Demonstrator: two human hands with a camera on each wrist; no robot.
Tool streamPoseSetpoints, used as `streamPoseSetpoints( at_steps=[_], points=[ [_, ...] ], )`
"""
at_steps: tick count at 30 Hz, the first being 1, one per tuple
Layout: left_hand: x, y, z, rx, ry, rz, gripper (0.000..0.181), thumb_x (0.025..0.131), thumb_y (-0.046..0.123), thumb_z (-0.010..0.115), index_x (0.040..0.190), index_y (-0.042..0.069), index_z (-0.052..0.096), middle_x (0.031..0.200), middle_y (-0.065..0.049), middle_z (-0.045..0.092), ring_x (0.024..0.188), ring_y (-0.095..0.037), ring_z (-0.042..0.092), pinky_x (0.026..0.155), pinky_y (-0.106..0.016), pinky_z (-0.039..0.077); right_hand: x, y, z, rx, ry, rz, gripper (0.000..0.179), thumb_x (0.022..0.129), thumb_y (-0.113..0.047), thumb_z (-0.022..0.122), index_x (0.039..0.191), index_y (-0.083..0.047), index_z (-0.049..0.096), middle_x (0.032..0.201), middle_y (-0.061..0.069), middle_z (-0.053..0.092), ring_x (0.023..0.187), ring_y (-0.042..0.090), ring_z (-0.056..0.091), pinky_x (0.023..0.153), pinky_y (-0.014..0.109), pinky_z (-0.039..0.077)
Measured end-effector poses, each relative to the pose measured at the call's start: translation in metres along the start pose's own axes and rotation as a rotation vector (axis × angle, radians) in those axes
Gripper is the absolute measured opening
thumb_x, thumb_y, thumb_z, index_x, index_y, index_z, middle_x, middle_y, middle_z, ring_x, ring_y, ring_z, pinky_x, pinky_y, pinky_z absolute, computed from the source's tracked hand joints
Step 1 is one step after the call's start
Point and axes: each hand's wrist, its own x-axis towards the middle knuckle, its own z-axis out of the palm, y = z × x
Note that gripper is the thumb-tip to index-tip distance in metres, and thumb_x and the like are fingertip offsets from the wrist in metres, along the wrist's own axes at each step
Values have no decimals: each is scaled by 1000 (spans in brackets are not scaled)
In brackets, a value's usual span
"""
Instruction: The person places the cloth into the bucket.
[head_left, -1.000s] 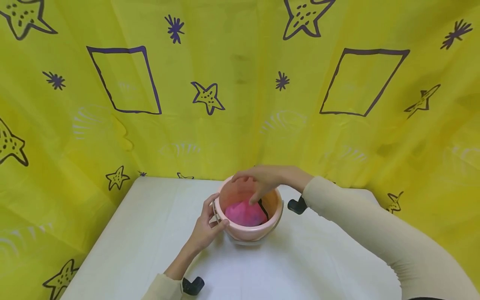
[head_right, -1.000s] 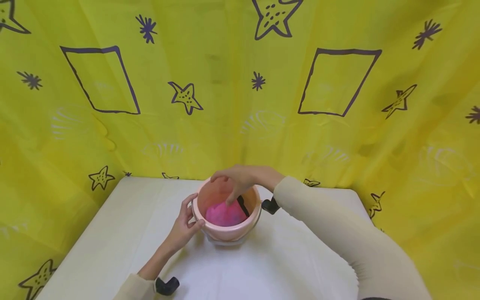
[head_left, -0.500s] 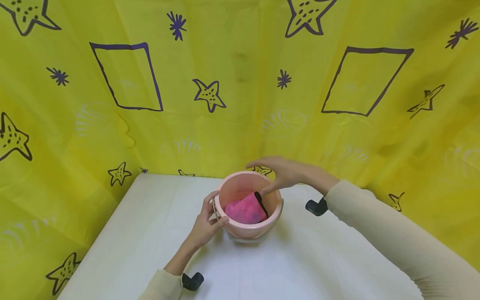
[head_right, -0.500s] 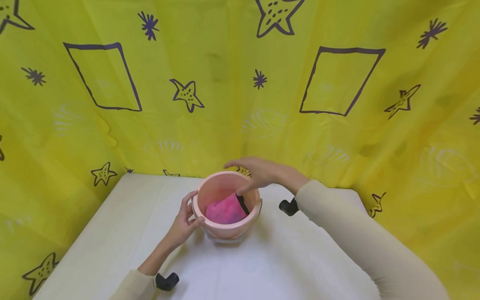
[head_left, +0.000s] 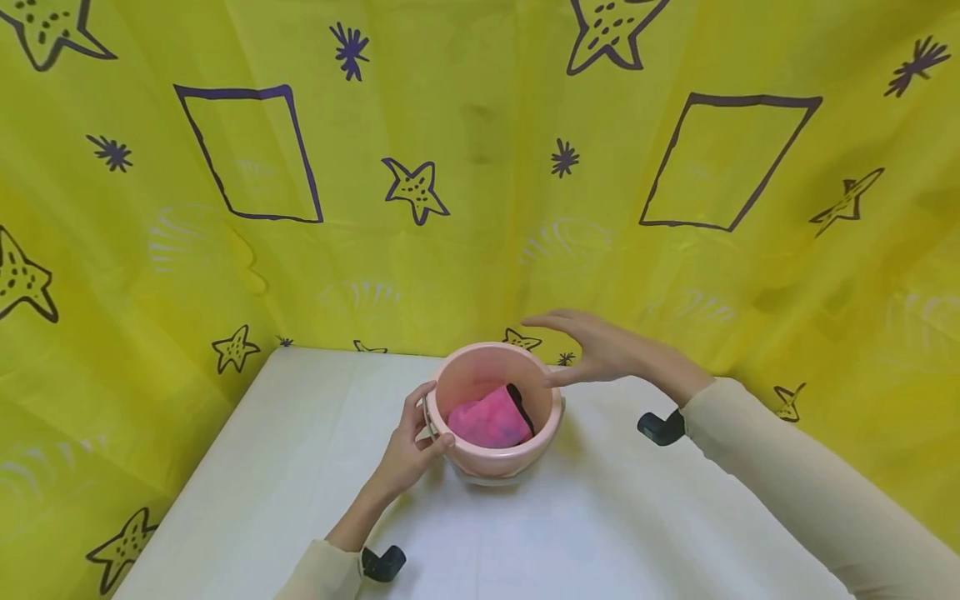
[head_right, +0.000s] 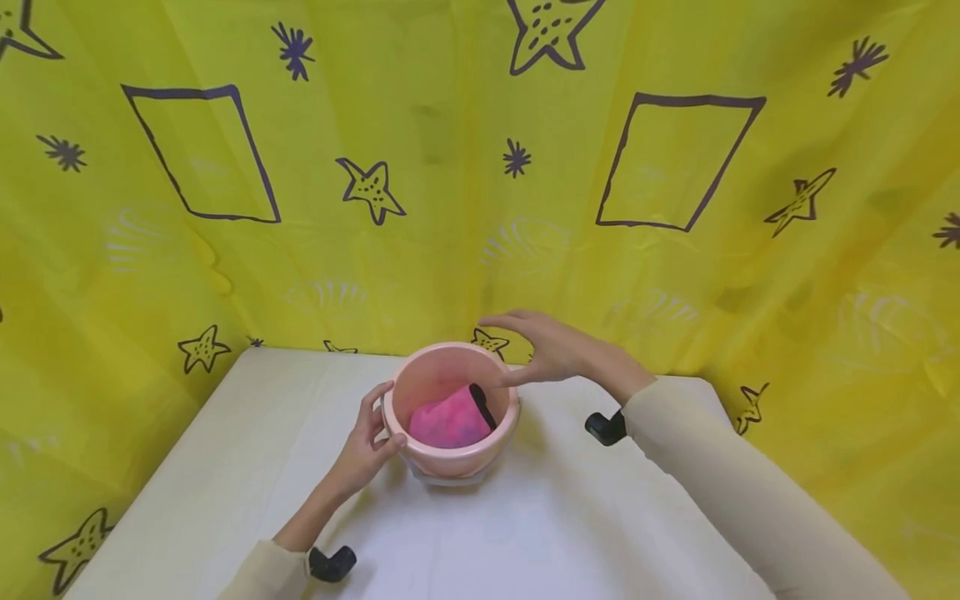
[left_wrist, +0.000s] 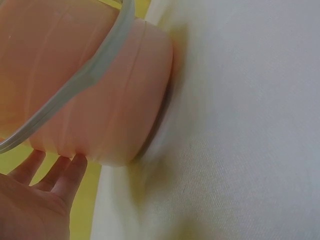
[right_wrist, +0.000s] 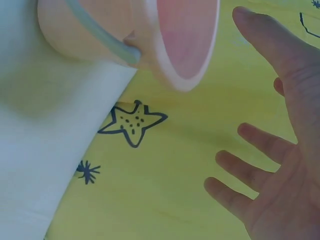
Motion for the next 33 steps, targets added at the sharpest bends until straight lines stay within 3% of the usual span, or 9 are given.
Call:
streamPoseSetpoints(
  at_steps=[9,20,28,33],
  points=[
    [-2,-1,0,5,7,-16,83,92,32,76,158,32,25,149,-26,50,137,-47,49,100,-50,54,-23,18,4,10,48,60,90,83,-52,83,158,-24,40,160,6,41,148,36,34,114,68,32],
    [0,-2,1,-3,4,1,83,92,31,76,158,31,26,148,-29,50,136,-47,50,99,-46,55,-45,34,16,18,130,104,89,84,-50,83,157,-20,42,158,9,43,146,38,37,113,69,34],
    [-1,-2,1,8,7,-8,83,92,28,76,158,32,26,148,-27,50,137,-47,49,100,-47,54,-63,46,33,-18,211,145,86,84,-50,82,155,-20,44,156,13,45,141,41,41,108,72,37],
    [-3,-2,0,16,4,2,83,93,25,76,158,31,26,149,-28,49,136,-47,49,100,-46,54,-76,52,51,-81,271,220,87,85,-57,79,157,-24,42,159,18,39,141,47,38,104,77,35]
  ],
)
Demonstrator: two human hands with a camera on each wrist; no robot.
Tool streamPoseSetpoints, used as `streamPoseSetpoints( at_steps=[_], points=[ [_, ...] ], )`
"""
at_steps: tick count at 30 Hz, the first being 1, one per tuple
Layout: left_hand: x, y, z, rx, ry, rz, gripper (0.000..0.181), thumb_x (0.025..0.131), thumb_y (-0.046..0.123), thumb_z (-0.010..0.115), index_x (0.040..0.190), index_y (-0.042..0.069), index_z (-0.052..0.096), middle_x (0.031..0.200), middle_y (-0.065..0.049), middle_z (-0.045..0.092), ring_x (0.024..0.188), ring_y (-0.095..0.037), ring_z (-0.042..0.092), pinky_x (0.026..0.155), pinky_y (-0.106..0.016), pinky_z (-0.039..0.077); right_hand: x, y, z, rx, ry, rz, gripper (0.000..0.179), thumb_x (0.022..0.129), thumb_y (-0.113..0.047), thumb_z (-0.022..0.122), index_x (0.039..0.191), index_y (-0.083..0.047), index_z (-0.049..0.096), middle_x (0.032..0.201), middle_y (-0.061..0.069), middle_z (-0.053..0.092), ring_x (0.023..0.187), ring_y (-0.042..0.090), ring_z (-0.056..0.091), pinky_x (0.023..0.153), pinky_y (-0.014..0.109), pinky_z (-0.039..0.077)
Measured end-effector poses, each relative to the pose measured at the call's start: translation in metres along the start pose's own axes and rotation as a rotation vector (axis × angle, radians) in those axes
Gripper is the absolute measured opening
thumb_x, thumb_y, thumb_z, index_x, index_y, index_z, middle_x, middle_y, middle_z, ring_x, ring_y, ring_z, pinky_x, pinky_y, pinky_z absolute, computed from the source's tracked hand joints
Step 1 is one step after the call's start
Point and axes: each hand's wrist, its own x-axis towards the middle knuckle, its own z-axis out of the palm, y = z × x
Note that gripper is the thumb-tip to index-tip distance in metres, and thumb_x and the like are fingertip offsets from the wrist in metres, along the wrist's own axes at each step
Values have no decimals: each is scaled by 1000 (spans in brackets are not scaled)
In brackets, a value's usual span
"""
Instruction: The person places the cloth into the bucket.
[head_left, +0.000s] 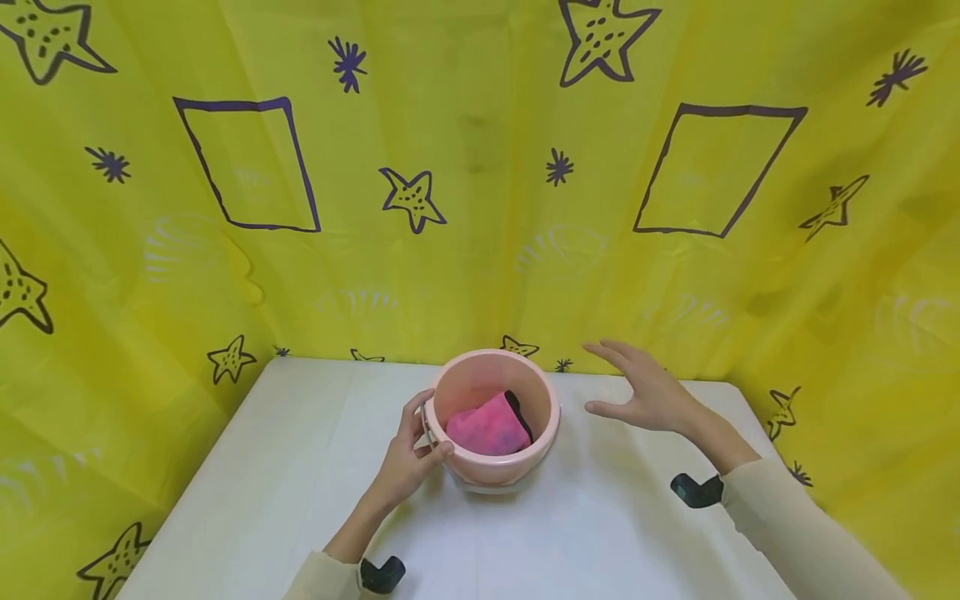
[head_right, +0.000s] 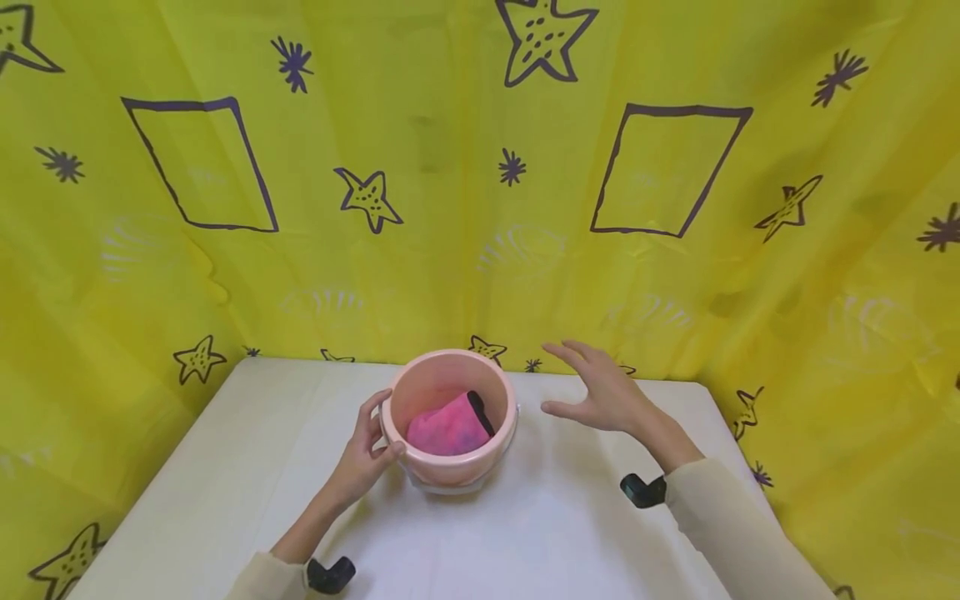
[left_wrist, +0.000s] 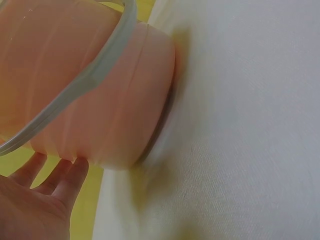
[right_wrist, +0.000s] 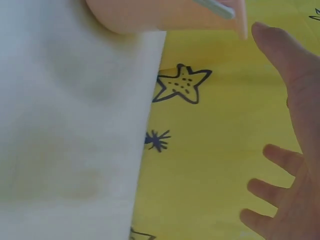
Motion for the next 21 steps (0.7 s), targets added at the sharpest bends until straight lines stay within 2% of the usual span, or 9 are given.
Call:
streamPoseSetpoints(
  at_steps=[3,10,16,21],
  points=[
    [-2,0,-1,-8,5,6,83,92,24,76,158,30,26,150,-28,49,136,-48,49,99,-48,55,-10,4,11,-69,26,33,89,85,-62,75,158,-25,40,161,22,34,141,52,35,104,80,31],
    [-3,1,-3,4,5,-12,83,92,26,75,159,32,25,150,-26,49,137,-46,49,100,-47,54,-31,13,39,-185,76,85,91,84,-62,75,158,-23,40,164,23,28,144,57,26,114,77,16],
    [-3,2,-4,-9,17,7,82,91,23,75,158,30,27,148,-27,51,135,-46,50,99,-45,55,-43,18,58,-244,69,143,97,81,-72,70,160,-26,35,166,23,24,146,60,20,112,81,12],
    [-3,2,-4,-15,13,6,82,92,24,75,158,31,26,151,-25,48,136,-45,50,99,-43,56,-48,21,67,-264,68,166,99,81,-73,70,161,-27,33,167,22,23,148,60,17,112,81,12]
  ],
)
